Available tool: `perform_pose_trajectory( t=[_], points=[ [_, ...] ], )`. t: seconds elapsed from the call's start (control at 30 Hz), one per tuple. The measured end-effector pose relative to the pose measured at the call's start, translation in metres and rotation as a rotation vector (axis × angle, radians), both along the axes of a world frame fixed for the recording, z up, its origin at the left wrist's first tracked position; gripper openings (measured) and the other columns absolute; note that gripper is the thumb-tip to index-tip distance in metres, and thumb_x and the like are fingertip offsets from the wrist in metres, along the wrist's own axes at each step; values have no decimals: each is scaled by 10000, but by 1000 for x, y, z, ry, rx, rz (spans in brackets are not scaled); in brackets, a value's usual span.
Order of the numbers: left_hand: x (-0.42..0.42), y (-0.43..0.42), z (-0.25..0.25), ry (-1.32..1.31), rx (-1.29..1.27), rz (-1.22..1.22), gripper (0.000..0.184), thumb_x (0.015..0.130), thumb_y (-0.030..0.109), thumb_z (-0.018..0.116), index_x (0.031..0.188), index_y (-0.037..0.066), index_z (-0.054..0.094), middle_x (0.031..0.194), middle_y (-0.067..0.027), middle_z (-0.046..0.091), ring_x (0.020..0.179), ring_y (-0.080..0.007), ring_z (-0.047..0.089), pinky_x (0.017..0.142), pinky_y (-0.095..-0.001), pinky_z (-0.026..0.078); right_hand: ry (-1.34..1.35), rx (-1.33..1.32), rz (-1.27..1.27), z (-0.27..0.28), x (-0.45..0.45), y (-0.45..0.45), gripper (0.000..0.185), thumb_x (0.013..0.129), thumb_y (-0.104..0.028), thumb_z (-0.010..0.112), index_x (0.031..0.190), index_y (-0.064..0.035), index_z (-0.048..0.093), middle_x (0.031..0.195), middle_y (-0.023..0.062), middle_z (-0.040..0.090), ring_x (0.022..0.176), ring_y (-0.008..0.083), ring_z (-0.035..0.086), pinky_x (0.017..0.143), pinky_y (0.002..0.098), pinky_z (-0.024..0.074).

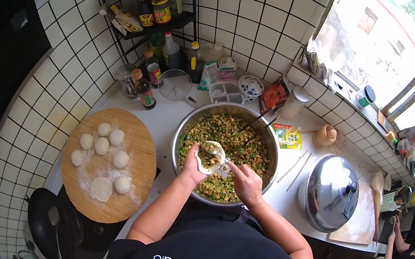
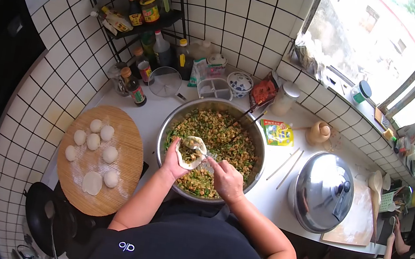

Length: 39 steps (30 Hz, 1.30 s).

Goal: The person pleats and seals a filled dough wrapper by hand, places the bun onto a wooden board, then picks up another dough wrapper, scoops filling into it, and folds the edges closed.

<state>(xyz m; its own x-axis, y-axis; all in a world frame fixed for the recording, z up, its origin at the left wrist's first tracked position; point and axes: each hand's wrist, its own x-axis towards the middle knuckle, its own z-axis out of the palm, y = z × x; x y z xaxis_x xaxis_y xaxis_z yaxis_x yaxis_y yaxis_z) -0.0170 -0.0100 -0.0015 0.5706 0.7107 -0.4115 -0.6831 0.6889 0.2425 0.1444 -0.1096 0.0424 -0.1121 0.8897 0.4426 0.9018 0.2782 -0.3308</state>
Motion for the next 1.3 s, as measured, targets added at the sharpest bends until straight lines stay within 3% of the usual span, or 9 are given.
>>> perform_pose_trajectory(
  t=[0.13, 0.23, 0.37, 0.53, 0.57, 0.63, 0.83, 1.1, 1.3],
  points=[
    [-11, -1, -1, -51, 62, 24, 512, 863, 466, 418, 1157, 54, 501, 1115, -141, 555, 1018, -315, 535, 874, -502, 430, 145, -50, -158, 1, 13, 14, 303, 762, -60, 511, 1046, -131, 588, 692, 86, 539, 577, 273, 557, 500, 370, 449],
    [-24, -2, -8, -24, 80, 43, 515, 860, 459, 437, 1150, 37, 498, 1101, -139, 562, 993, -320, 549, 854, -504, 444, -155, -717, -321, -58, 36, 36, 280, 723, -123, 541, 977, -154, 655, 817, 120, 638, 763, 280, 618, 665, 387, 497],
    [-40, -5, -7, 16, 73, 84, 508, 869, 459, 412, 1144, 40, 494, 1104, -146, 557, 991, -328, 548, 833, -510, 453, 79, -979, -71, -88, 8, 24, 299, 702, -127, 539, 953, -205, 682, 887, 132, 646, 825, 277, 620, 777, 346, 483],
    [-57, -8, -6, 34, 102, 125, 500, 878, 456, 393, 1135, 42, 503, 1099, -146, 559, 995, -320, 547, 820, -495, 464, 761, -1247, -233, -66, 24, 39, 210, 751, -183, 636, 935, -96, 689, 633, 36, 613, 541, 90, 537, 489, 239, 433],
    [-60, -9, -8, 38, 106, 127, 496, 879, 452, 392, 1134, 42, 504, 1098, -144, 561, 996, -318, 547, 820, -493, 465, 865, -1210, -206, -56, 27, 35, 177, 824, -120, 566, 960, -91, 675, 560, -22, 504, 440, 47, 390, 374, 205, 274],
    [-61, -9, -6, 38, 114, 127, 496, 879, 452, 393, 1134, 41, 504, 1094, -140, 564, 998, -317, 546, 819, -489, 467, 1150, -1201, -155, -42, 38, 34, 211, 843, -98, 526, 1018, -60, 638, 561, -38, 474, 426, 27, 346, 367, 184, 239],
    [-47, -9, -7, 23, 73, 108, 509, 873, 462, 405, 1147, 44, 501, 1111, -137, 558, 1013, -310, 541, 859, -489, 449, 1220, -841, -115, 14, 34, 34, 239, 856, -86, 521, 1070, -39, 615, 605, -49, 475, 500, 27, 377, 440, 181, 293],
    [-23, -3, 2, -60, 87, 12, 542, 857, 503, 413, 1153, 60, 506, 1121, -132, 558, 1016, -295, 542, 877, -475, 437, -29, -60, 13, 11, -19, -6, 293, 775, -62, 539, 1043, -152, 615, 659, 62, 500, 536, 220, 540, 459, 341, 436],
    [-32, -2, 5, -6, 117, 43, 508, 874, 464, 405, 1124, 36, 515, 1094, -144, 568, 996, -294, 554, 858, -463, 453, 224, -49, -165, 8, -4, 10, 225, 801, -98, 532, 1004, -119, 627, 724, 111, 583, 601, 284, 571, 534, 372, 458]
  ],
)
